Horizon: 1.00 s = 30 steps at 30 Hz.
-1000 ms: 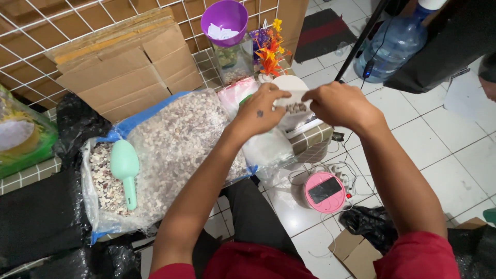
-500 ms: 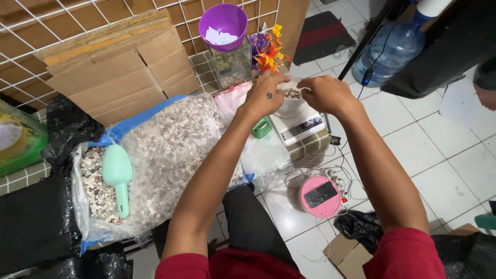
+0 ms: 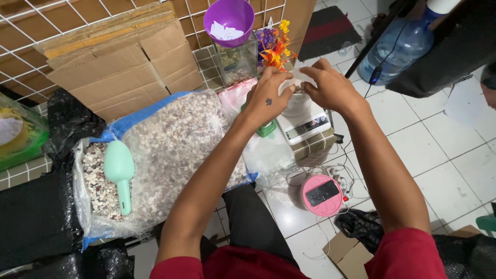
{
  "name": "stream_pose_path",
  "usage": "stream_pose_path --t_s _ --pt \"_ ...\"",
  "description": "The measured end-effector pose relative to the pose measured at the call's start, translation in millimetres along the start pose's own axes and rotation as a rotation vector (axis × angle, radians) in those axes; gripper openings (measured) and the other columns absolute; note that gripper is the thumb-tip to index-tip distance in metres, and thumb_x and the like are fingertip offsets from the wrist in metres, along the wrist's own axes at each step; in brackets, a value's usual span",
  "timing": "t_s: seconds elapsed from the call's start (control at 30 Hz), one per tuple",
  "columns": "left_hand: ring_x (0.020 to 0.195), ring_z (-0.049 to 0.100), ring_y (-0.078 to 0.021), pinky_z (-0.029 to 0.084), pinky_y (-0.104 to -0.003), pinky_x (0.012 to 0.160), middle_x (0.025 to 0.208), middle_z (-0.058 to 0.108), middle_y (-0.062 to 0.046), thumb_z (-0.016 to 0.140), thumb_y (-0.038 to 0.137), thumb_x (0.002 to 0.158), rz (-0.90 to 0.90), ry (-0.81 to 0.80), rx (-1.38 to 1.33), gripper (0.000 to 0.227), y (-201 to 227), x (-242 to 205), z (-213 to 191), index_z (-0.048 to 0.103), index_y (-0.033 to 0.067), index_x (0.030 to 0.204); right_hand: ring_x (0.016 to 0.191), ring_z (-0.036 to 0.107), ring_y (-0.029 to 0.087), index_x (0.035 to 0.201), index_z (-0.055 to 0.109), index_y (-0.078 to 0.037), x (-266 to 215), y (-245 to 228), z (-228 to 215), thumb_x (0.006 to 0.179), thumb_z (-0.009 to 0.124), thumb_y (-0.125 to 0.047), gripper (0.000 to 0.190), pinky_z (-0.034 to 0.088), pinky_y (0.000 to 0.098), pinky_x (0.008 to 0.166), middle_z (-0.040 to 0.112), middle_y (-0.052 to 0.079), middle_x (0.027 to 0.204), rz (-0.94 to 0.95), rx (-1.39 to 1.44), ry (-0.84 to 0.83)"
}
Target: The person scoops granular material from a large bag into a small plastic bag using a green scoop, then places the filled bag on a digital scale. They fold a cardboard box, place a black plastic bag inside it, and set the weighed bag into the box.
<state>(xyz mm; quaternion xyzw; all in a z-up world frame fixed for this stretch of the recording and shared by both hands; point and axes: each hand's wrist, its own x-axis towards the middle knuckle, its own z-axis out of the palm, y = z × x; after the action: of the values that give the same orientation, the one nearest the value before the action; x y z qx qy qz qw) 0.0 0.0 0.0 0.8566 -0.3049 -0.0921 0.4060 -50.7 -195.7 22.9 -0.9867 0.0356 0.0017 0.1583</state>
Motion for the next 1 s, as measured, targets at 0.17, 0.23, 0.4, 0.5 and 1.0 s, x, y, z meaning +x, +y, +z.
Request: stream_pose_path --t_s 0.17,0.23,0.4,0.5,1.0 --pt "0.124 0.061 -0.0468 0.050 -0.066 0.103 0.143 0.050 -0.009 0.058 0.036 0.096 0.029 0.036 0.003 0.043 -11 3 2 0.061 0.0216 0.137 0.104 0.066 0.050 0.142 0.062 -0.012 6 0 8 0.100 0.059 -0.022 0.043 0.054 0.0608 0.082 0.056 0.019 0.134 -0.021 -0.020 0.017" --pt "0.125 0.061 -0.0455 0.050 -0.065 0.102 0.143 0.050 -0.010 0.058 0.036 0.096 0.037 0.051 0.004 0.045 -12 0 1 0.059 0.0207 0.138 0.103 0.068 0.049 0.143 0.061 -0.010 1 -9 2 0.100 0.059 -0.021 0.044 0.054 0.0590 0.079 0.057 0.020 0.133 -0.033 -0.025 0.034" --pt "0.126 0.060 -0.0443 0.049 -0.066 0.102 0.143 0.050 -0.008 0.058 0.036 0.097 0.045 0.041 -0.034 0.047 -8 -17 -12 0.057 0.0197 0.141 0.108 0.064 0.051 0.129 0.070 -0.007 -12 -17 -10 0.099 0.063 -0.019 0.033 0.054 0.0593 0.078 0.058 0.022 0.129 -0.118 -0.009 0.147" --pt "0.117 0.061 -0.0308 0.050 -0.048 0.086 0.135 0.051 -0.008 0.055 0.034 0.095 0.040 0.048 -0.066 0.047 4 -30 -22 0.056 0.0192 0.140 0.117 0.052 0.040 0.130 0.066 -0.009 -18 -19 -21 0.104 0.057 -0.022 0.031 0.048 0.0546 0.081 0.053 0.016 0.123 -0.147 0.015 0.166" --pt "0.109 0.069 -0.0395 0.055 -0.053 0.090 0.118 0.068 -0.013 0.067 0.030 0.096 0.086 0.155 0.016 0.041 -27 -128 -81 0.063 0.0161 0.135 0.084 0.066 0.031 0.111 0.073 -0.008 -37 -61 0 0.098 0.068 -0.003 0.014 0.055 0.0407 0.078 0.063 0.010 0.099 -0.494 0.220 0.521"
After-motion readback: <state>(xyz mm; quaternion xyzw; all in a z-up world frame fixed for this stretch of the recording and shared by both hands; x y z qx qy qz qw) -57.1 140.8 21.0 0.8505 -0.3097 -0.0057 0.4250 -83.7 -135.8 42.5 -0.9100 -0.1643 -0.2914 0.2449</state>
